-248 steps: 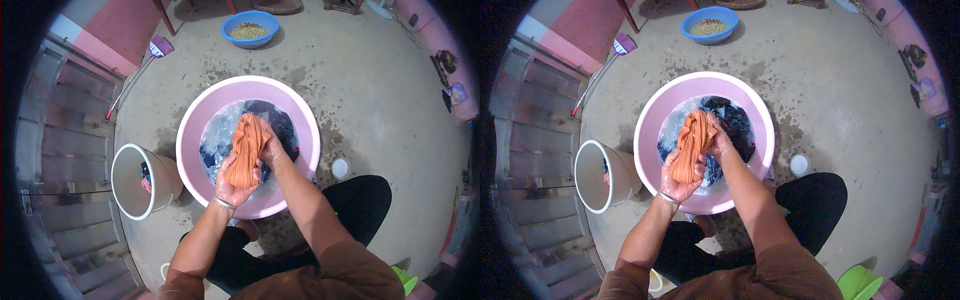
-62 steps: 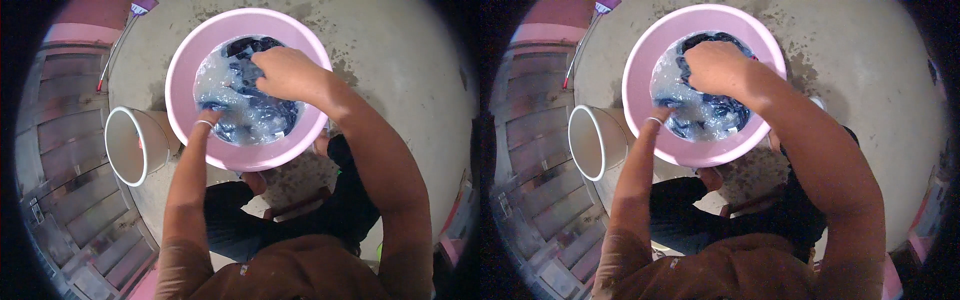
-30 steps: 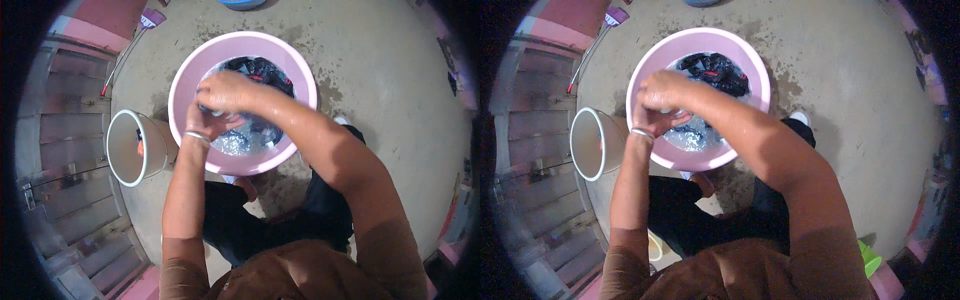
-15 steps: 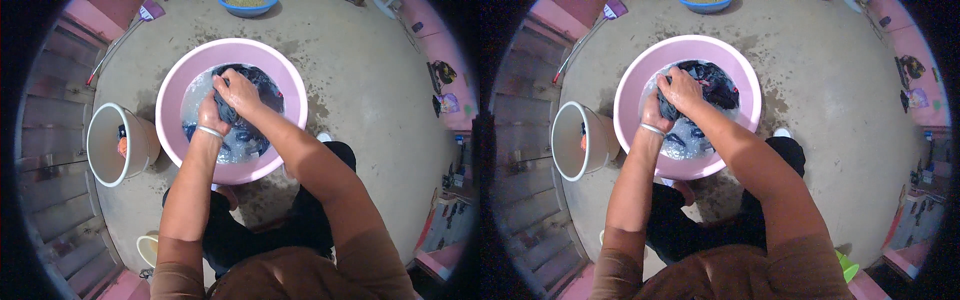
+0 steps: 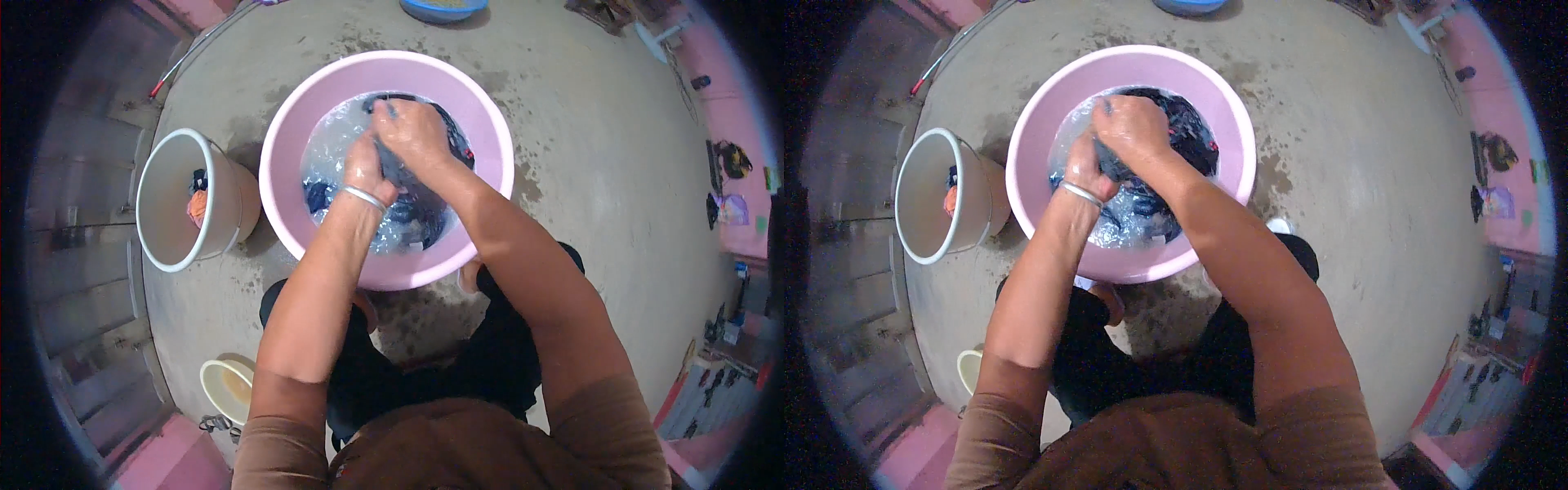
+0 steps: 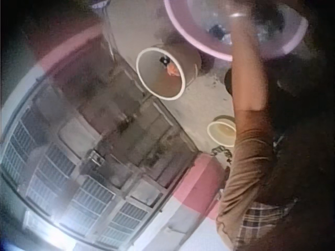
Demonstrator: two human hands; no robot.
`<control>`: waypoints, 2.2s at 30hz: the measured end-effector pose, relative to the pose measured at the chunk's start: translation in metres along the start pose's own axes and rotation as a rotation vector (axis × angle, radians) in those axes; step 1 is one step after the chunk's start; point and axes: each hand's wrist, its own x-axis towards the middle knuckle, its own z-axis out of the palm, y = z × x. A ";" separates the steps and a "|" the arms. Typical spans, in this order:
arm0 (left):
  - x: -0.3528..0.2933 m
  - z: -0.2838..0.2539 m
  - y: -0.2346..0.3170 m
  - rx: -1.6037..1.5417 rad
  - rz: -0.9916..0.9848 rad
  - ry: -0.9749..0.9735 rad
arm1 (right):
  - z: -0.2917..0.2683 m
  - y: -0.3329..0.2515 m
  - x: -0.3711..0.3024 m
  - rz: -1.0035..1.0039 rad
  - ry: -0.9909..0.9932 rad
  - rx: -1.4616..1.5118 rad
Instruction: Hand washing clothes in a plastic basin.
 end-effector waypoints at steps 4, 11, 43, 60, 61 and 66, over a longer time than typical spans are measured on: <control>0.024 -0.051 0.016 -0.079 0.069 -0.110 | 0.010 -0.033 -0.015 -0.079 0.019 0.117; 0.018 -0.027 0.010 -0.062 -0.048 -0.104 | 0.012 0.007 0.007 -0.010 0.074 0.061; -0.021 -0.003 0.045 0.147 -0.026 -0.372 | -0.055 0.012 0.025 0.594 -0.782 1.263; -0.011 -0.017 0.050 0.452 0.389 -0.175 | -0.069 -0.003 0.030 0.258 -0.166 1.112; -0.014 -0.015 0.053 0.637 0.648 -0.067 | -0.071 -0.005 0.030 0.242 -0.135 1.141; -0.016 -0.026 0.068 1.218 1.223 0.418 | -0.080 -0.010 0.033 0.319 0.060 1.267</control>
